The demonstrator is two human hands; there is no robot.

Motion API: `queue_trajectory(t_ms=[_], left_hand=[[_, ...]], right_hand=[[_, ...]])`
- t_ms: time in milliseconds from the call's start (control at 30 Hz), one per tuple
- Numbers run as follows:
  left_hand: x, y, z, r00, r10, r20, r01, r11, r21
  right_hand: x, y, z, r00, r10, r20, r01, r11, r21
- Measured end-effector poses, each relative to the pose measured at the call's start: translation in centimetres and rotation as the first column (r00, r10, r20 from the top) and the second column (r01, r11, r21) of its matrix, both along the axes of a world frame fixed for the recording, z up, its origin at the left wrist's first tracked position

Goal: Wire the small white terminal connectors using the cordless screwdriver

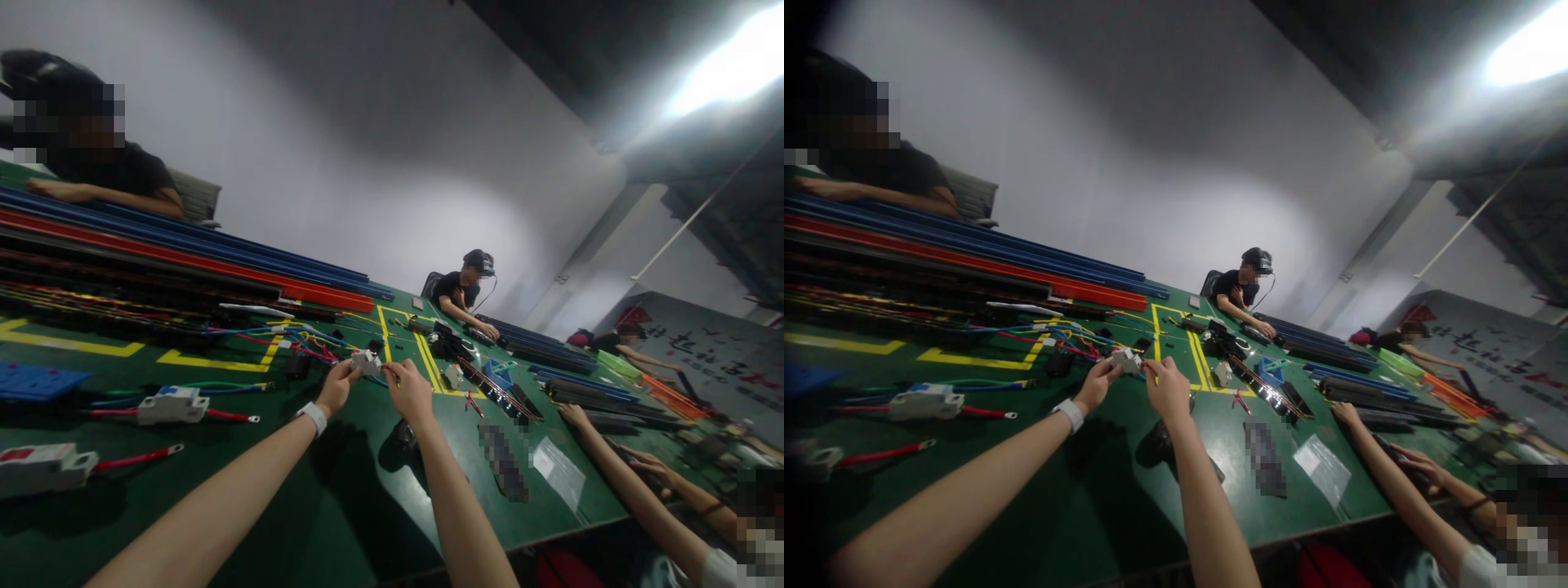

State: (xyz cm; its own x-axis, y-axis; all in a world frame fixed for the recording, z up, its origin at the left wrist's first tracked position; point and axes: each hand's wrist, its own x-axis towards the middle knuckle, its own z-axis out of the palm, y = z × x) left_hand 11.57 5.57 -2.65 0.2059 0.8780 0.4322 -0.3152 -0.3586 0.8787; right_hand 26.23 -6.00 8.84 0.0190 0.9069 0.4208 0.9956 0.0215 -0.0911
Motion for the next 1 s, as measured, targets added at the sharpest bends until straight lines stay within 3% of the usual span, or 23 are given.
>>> queue_trajectory(t_ms=[400,500,733,800,867,933,1000], left_hand=[[0.5,0.8,-1.7,0.976,0.116,-0.185,-0.095,0.989,0.117],[0.6,0.8,-1.7,0.973,0.095,-0.209,-0.071,0.991,0.118],[0.9,1.1,-2.0,0.982,0.044,-0.183,-0.026,0.994,0.103],[1.0,1.2,-2.1,0.977,0.071,-0.199,-0.050,0.993,0.106],[1.0,1.1,-2.1,0.972,0.090,-0.215,-0.065,0.991,0.121],[0.9,0.9,-1.9,0.968,0.096,-0.231,-0.063,0.987,0.149],[0.9,0.7,-1.6,0.962,0.091,-0.256,-0.049,0.985,0.166]], right_hand=[[0.2,1.0,-0.2,0.992,0.074,0.102,-0.069,0.996,-0.051],[0.6,0.7,0.0,0.993,0.075,0.094,-0.071,0.996,-0.049],[4.3,-2.8,-0.2,0.994,0.010,-0.111,-0.002,0.997,0.071],[6.0,-4.8,-1.0,0.981,-0.059,-0.183,0.061,0.998,0.005],[7.6,-7.2,-1.9,0.965,-0.129,-0.230,0.095,0.984,-0.152],[8.8,-9.6,-2.9,0.951,-0.169,-0.261,0.077,0.941,-0.329],[9.4,-11.5,-3.6,0.943,-0.199,-0.268,0.069,0.902,-0.427]])
